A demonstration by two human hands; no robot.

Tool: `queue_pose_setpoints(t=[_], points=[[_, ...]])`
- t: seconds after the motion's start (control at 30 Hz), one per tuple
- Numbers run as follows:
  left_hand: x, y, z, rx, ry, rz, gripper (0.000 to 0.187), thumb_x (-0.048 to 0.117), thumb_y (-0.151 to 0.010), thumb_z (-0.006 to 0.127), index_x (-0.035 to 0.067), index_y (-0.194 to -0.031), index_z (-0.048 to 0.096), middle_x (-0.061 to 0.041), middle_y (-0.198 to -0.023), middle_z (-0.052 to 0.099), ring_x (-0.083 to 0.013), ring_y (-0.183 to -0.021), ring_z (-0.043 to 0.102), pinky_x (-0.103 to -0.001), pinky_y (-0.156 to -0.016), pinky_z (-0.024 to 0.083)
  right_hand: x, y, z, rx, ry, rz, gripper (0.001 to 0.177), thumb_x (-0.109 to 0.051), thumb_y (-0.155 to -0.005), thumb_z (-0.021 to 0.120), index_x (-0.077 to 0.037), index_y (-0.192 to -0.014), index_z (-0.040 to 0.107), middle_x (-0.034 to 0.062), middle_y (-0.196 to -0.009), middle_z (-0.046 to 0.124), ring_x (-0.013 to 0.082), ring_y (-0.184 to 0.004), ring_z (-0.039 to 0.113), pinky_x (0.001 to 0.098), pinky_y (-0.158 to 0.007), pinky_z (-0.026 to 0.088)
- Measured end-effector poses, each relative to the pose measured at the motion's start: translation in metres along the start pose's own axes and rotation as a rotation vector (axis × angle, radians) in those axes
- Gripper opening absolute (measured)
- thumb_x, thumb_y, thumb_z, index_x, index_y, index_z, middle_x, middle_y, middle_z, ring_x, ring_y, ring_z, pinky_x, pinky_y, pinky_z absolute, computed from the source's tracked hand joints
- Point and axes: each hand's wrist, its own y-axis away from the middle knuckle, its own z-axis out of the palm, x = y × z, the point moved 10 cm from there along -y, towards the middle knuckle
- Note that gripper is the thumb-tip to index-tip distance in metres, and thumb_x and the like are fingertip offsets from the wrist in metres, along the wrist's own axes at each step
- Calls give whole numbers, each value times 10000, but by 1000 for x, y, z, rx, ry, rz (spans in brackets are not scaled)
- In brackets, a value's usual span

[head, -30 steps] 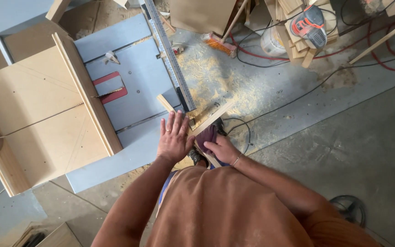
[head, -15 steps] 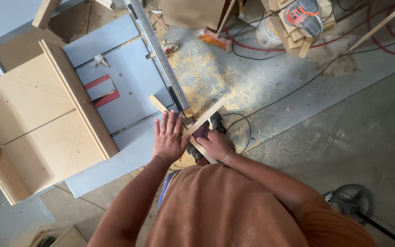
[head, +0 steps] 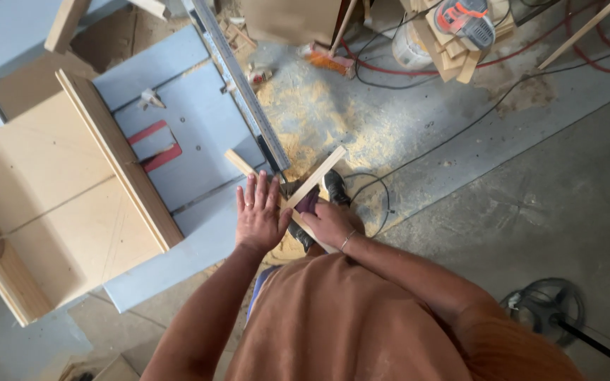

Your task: Sanding wooden components and assembling a decorative structure on a workbench.

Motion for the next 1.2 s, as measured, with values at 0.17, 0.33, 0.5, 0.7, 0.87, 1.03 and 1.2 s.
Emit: queue_pose_setpoints(t=[0.17, 0.33, 0.5, 0.7, 0.87, 1.03, 1.2], points=[[-3, 0, 4, 6, -10, 2, 798, 628, -977, 418, 168, -1623, 332, -144, -1707, 237, -396, -1575, 171, -605, -1250, 162, -23, 17, -17, 14, -50, -178, 311, -309, -913, 684, -31, -779, 722, 161, -893, 726, 339, -932, 708, 432, -799, 555], [-1, -4, -2, 76, -47, 20, 796, 612, -962, 435, 148, -1606, 371, -164, -1683, 294, -409, -1557, 231, -606, -1238, 200, 23, -4, -1, -113, -258, -97, 276, -359, -916, 698, -96, -913, 783, 92, -924, 777, 245, -949, 712, 408, -835, 574], [-2, 2, 1, 64, -17, 18, 893, 654, -890, 479, 169, -1625, 330, -139, -1706, 250, -387, -1573, 194, -611, -1245, 169, 76, -18, 0, -38, -1, 150, 537, -512, -870, 677, 14, -953, 752, 230, -986, 752, 411, -1098, 680, 507, -913, 529], [-2, -1, 8, -195, -74, -58, 984, 702, -857, 453, 166, -1652, 233, -135, -1729, 147, -381, -1595, 82, -608, -1270, 88, -21, 4, -4, -26, 51, -90, 373, -360, -931, 629, -7, -907, 748, 223, -967, 740, 426, -1046, 685, 525, -887, 536], [-4, 0, 4, -19, -24, -45, 909, 590, -852, 481, 141, -1625, 317, -161, -1697, 241, -379, -1581, 160, -599, -1256, 132, -22, 27, -24, -57, -267, -319, 173, -232, -916, 698, -79, -883, 771, 79, -863, 767, 192, -898, 689, 400, -817, 557], [-3, 19, -17, 340, -33, 78, 780, 593, -826, 520, 50, -1385, 547, -226, -1468, 501, -411, -1444, 440, -612, -1205, 294, -76, 93, -138, 180, 56, -595, 148, -165, -901, 743, -33, -949, 791, 174, -862, 747, 353, -878, 728, 434, -802, 562], [0, 44, -13, 158, 21, 109, 214, 310, -835, 636, 124, -935, 604, -99, -928, 554, -357, -867, 552, -463, -731, 431, -103, 206, -255, 777, 20, -954, 588, -125, -928, 679, -11, -1404, 352, 227, -1348, 515, 333, -1236, 548, 461, -1115, 472]])
